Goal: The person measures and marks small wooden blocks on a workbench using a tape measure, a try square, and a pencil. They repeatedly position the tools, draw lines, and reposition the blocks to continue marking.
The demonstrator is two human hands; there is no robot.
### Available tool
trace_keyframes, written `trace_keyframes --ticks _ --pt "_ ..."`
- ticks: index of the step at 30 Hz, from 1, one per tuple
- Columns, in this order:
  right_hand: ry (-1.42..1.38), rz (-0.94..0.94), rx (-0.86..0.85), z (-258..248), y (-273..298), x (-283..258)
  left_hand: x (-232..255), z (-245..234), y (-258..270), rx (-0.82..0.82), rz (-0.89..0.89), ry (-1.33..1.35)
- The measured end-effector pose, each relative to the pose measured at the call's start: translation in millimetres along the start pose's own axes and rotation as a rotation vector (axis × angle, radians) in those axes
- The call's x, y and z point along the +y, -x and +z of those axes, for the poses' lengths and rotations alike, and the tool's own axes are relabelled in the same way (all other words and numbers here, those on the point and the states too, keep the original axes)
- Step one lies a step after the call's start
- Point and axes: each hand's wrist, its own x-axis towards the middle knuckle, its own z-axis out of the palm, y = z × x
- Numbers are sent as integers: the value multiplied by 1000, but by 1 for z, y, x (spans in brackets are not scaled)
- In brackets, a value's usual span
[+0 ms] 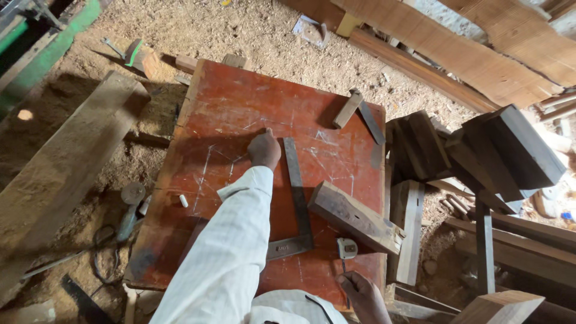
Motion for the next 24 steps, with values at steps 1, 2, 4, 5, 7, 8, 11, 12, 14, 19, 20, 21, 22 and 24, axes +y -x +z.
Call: trace_keyframes --ticks 1,2,4,5,7,8,11,12,14,19,20,21,22,24 --pt "-9 -13 -11 -1 2 -6 1 -1 -1 -17 -22 2" --pt "0 24 -16 -3 3 -13 2 -2 1 -34 -44 3" --pt "22 92 -28 -9 1 -24 5 -3 6 -90 -81 18" --pt "21 102 -21 -9 4 -26 4 -4 11 -140 -94 25" --pt "19 127 -8 -8 11 -24 2 -10 17 -192 -97 37" --pt "18 97 -5 -6 16 -21 2 -15 15 -193 -86 43" --pt "-29 -4 0 -11 15 -11 0 -54 -17 -244 58 57" --pt "-70 -24 -5 -13 14 -6 0 -69 -20 -275 123 60" --pt "-166 -45 -26 -13 11 6 -11 -101 2 -3 85 284" --pt "-143 9 13 -17 0 21 -60 -184 140 210 21 386" --pt "-102 -35 48 -20 -5 16 -69 -199 168 131 -20 384" --pt "-60 -71 84 -24 -8 11 -73 -209 200 155 -34 374" --pt "-18 -107 119 -26 -8 5 -77 -220 228 165 7 381" --pt "213 -240 279 -31 -7 -12 -79 -235 278 200 135 360"
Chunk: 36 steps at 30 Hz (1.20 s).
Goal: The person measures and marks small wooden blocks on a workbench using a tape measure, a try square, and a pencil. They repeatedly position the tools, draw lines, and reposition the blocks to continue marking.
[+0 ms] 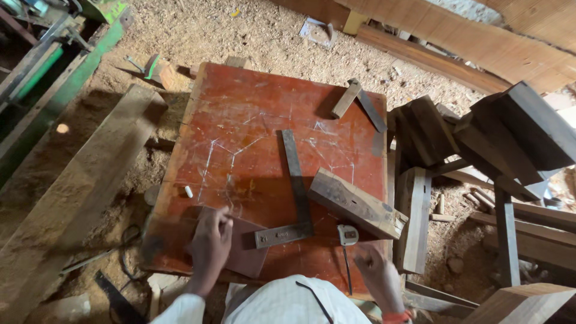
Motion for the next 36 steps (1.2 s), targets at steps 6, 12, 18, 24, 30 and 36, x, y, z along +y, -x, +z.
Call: trace_keyframes --ticks 6,12,18,24,30,36 --pt "412 -13 -45 -4 -21 -55 50 6 41 -124 144 -167" --pt "253 -131 -137 -2 -19 -55 93 34 27 -335 325 -185" --pt "-849 -155 -486 -10 -3 -48 104 69 38 -577 -62 226" --pt "-688 -572 -479 -30 6 -79 109 95 48 -1110 -590 1303" --pt "-321 -778 -216 -36 19 -97 100 79 48 -1012 -726 1113" --pt "-352 -602 -351 -27 16 -105 87 83 57 -852 -585 762"
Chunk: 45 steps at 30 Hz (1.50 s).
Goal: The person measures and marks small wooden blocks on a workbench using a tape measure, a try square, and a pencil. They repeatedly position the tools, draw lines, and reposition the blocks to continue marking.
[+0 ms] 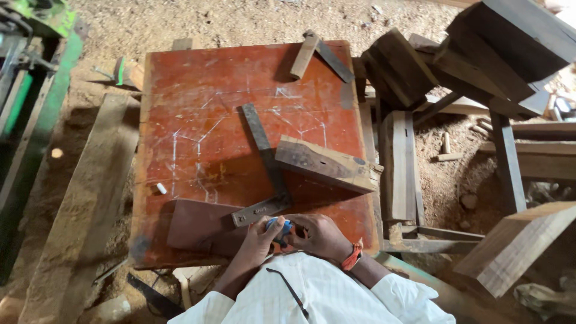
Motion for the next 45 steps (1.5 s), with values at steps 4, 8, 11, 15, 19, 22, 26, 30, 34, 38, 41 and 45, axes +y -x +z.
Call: trace_keyframes --ticks 4,8,11,15,19,22,26,30,34,38,41,45 --pt "39 130 -141 1 -4 4 -12 -5 2 32 -71 108" --pt "-51 137 -190 7 -7 10 -21 -8 5 90 88 -46" --pt "-206 149 -225 8 -7 21 -21 -4 5 -16 137 130" --pt "-367 225 -245 11 -3 37 -1 1 14 -65 104 -61" --pt "-506 267 -278 13 2 55 35 10 25 -38 76 -337" --pt "-770 457 -235 14 7 68 56 15 32 -77 93 -425" --pt "-824 437 -220 19 14 78 71 18 34 -77 189 -543" --pt "-815 411 -122 18 18 79 78 16 32 67 601 -868" --pt "-737 346 68 -4 20 79 89 -5 25 193 359 -865" --pt "-377 381 304 -36 -9 71 117 -36 -15 207 449 -988" --pt "-62 380 455 -44 -41 64 138 -45 -65 286 580 -1074" --pt "280 199 554 -51 -73 61 155 -62 -116 171 754 -1006"
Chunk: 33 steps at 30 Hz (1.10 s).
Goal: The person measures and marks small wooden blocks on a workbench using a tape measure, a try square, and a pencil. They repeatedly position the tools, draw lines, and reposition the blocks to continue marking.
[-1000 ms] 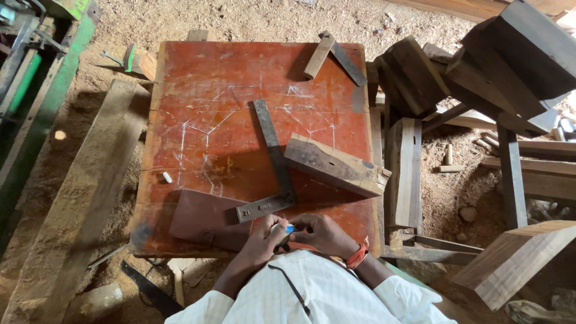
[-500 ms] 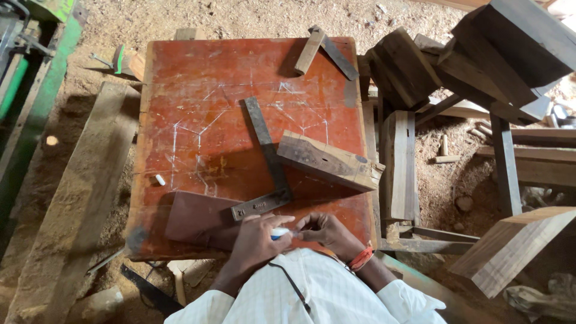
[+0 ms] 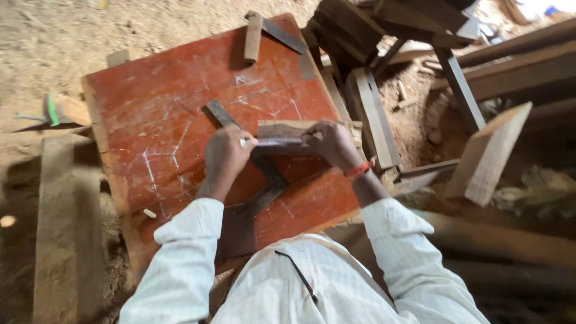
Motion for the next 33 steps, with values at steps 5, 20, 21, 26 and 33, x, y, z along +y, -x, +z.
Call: trace_keyframes --ticks 5,20,21,26,33 --pt "11 131 -37 13 -7 8 -35 12 -13 -14 117 28" --pt "-78 215 -99 1 -4 -22 -30 0 -1 -39 154 51" --pt "-78 205 -95 1 -4 -23 -30 -1 -1 -42 151 50" --pt "-88 270 -121 1 -2 -22 -31 -4 -1 -85 154 46" --pt "-123 223 -139 0 -5 -22 -31 -5 -1 -73 216 43"
